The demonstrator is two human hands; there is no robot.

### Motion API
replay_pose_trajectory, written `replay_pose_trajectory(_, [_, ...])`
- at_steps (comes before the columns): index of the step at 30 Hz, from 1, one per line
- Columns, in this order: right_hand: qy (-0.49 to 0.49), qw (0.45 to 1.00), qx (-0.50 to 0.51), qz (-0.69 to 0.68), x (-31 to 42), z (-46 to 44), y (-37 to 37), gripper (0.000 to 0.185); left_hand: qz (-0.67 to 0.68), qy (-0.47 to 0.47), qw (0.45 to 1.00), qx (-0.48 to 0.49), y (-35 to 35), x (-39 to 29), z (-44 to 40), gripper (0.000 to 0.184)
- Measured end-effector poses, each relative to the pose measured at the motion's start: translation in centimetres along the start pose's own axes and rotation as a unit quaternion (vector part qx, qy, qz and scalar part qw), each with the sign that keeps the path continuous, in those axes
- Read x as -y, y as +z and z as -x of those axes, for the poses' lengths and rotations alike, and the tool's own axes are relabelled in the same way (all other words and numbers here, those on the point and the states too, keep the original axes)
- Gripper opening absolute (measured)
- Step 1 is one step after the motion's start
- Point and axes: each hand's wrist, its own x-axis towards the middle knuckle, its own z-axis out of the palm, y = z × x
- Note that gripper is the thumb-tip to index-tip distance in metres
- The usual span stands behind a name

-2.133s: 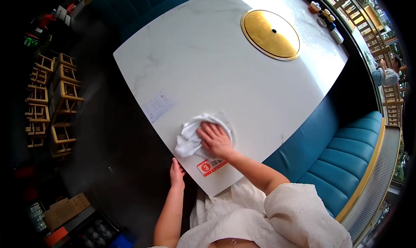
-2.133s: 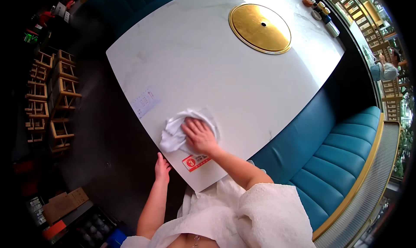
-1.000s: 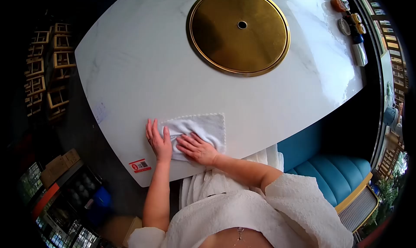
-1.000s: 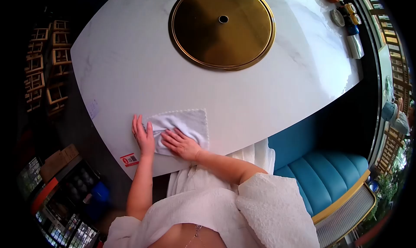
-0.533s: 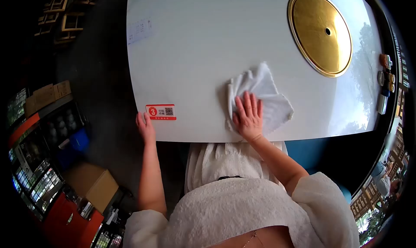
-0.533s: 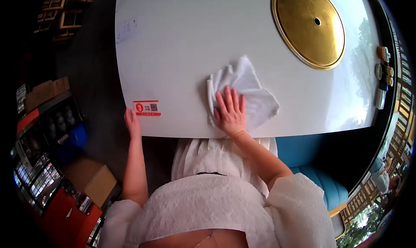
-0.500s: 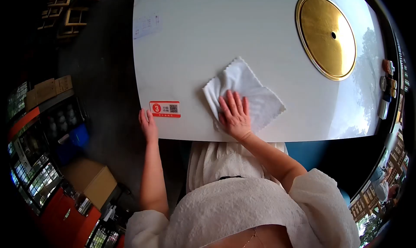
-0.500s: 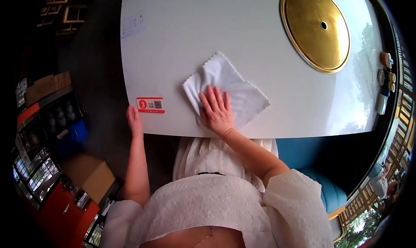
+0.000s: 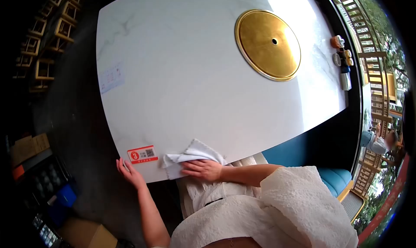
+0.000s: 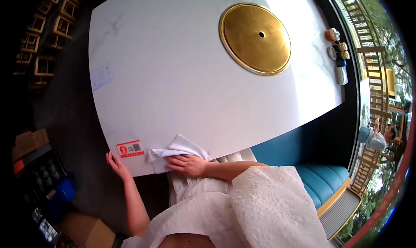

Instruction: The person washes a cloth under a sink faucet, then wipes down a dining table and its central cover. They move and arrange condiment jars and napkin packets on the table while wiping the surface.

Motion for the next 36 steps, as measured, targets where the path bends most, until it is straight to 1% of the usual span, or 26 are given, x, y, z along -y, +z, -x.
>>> replay_pose_trajectory(1, [0.053,0.999,0.003,0.011,-1.1,4.1,-2.1,0.054,-0.016,0.025,0.999,0.016,0.5,-1.5,-0.5,0.031])
replay_pose_trajectory(2, [0.108,0.992,-0.046,0.052,-2.7,8.0,-4.2,0.053,0.0,0.035,0.999,0.036,1.8,-3.4,-0.7,0.031])
replay_pose_trajectory(3, [0.192,0.979,-0.018,0.061,-4.7,12.0,-6.6,0.051,0.013,0.046,0.998,0.051,3.5,-5.1,-0.8,0.03])
replay_pose_trajectory(4, [0.278,0.951,-0.058,0.124,-6.9,16.2,-7.2,0.05,0.002,0.079,0.994,0.075,5.7,-6.4,-0.9,0.03])
replay_pose_trajectory(5, [0.402,0.899,-0.083,0.149,-8.3,18.9,-9.5,0.052,-0.012,0.111,0.989,0.094,7.3,-8.0,-1.3,0.03])
replay_pose_trajectory(6, [0.488,0.835,-0.145,0.209,-10.5,21.6,-10.1,0.051,0.014,0.114,0.988,0.102,8.9,-10.9,-1.3,0.031])
replay_pose_trajectory(7, [0.579,0.763,-0.184,0.221,-13.1,24.0,-11.0,0.05,0.001,0.152,0.98,0.127,10.9,-13.0,-1.3,0.032])
replay_pose_trajectory(9, [0.718,0.606,-0.265,0.214,-19.2,27.4,-12.5,0.052,-0.012,0.226,0.959,0.169,15.0,-17.4,-0.9,0.036])
replay_pose_trajectory(11, [0.783,0.515,-0.299,0.178,-25.4,29.2,-15.7,0.054,-0.027,0.312,0.919,0.239,19.1,-23.3,1.0,0.042])
replay_pose_trajectory(13, [0.81,0.46,-0.326,0.16,-32.2,29.9,-19.3,0.056,-0.069,0.399,0.865,0.296,23.3,-29.0,3.6,0.053])
replay_pose_trajectory(14, [0.808,0.457,-0.336,0.159,-35.2,29.8,-21.2,0.057,-0.088,0.421,0.846,0.316,25.4,-31.7,5.0,0.058])
replay_pose_trajectory(15, [0.806,0.453,-0.347,0.158,-38.2,29.0,-23.2,0.058,-0.095,0.446,0.834,0.312,27.5,-33.6,6.2,0.062])
replay_pose_trajectory(17, [0.775,0.495,-0.358,0.159,-43.7,26.9,-25.9,0.059,-0.135,0.44,0.831,0.311,31.0,-36.1,7.6,0.063])
replay_pose_trajectory(19, [0.73,0.565,-0.345,0.168,-47.4,23.3,-28.5,0.059,-0.193,0.418,0.837,0.297,33.2,-36.9,8.5,0.064])
replay_pose_trajectory(21, [0.69,0.622,-0.325,0.178,-51.0,19.0,-30.2,0.056,-0.22,0.407,0.826,0.322,33.4,-36.9,8.4,0.064])
replay_pose_trajectory(22, [0.646,0.664,-0.331,0.182,-51.7,16.2,-31.1,0.055,-0.212,0.403,0.824,0.337,33.3,-36.9,8.2,0.065])
replay_pose_trajectory(25, [0.482,0.787,-0.336,0.188,-51.5,6.6,-31.1,0.051,-0.203,0.413,0.825,0.329,33.1,-36.9,7.9,0.066])
replay_pose_trajectory(27, [0.352,0.87,-0.299,0.17,-48.2,1.6,-29.0,0.048,-0.207,0.403,0.828,0.33,33.0,-37.4,7.9,0.065])
replay_pose_trajectory(29, [0.225,0.935,-0.243,0.128,-43.1,-0.6,-25.9,0.045,-0.194,0.404,0.83,0.331,33.0,-37.4,7.9,0.065])
replay_pose_trajectory(30, [0.183,0.949,-0.228,0.115,-40.6,-0.2,-24.3,0.044,-0.18,0.407,0.837,0.318,33.1,-37.4,7.9,0.061])
replay_pose_trajectory(31, [0.162,0.958,-0.227,0.069,-38.7,0.9,-23.1,0.043,-0.18,0.407,0.837,0.319,33.4,-36.8,7.9,0.061])
replay_pose_trajectory(32, [0.208,0.95,-0.226,0.049,-37.2,2.7,-23.2,0.042,-0.17,0.408,0.843,0.306,33.7,-35.8,8.2,0.061])
replay_pose_trajectory(33, [0.224,0.938,-0.252,0.075,-36.7,5.2,-23.2,0.041,-0.157,0.412,0.848,0.293,34.0,-35.2,8.3,0.06])
replay_pose_trajectory(34, [0.256,0.932,-0.241,0.083,-36.0,8.2,-24.5,0.042,-0.16,0.407,0.847,0.301,33.9,-35.3,8.3,0.058])
replay_pose_trajectory(35, [0.309,0.917,-0.235,0.087,-36.2,11.3,-24.9,0.044,-0.17,0.419,0.841,0.297,34.0,-35.1,8.2,0.061])
replay_pose_trajectory(36, [0.359,0.893,-0.233,0.139,-36.8,14.3,-25.6,0.047,-0.172,0.413,0.842,0.303,33.9,-36.0,8.2,0.063])
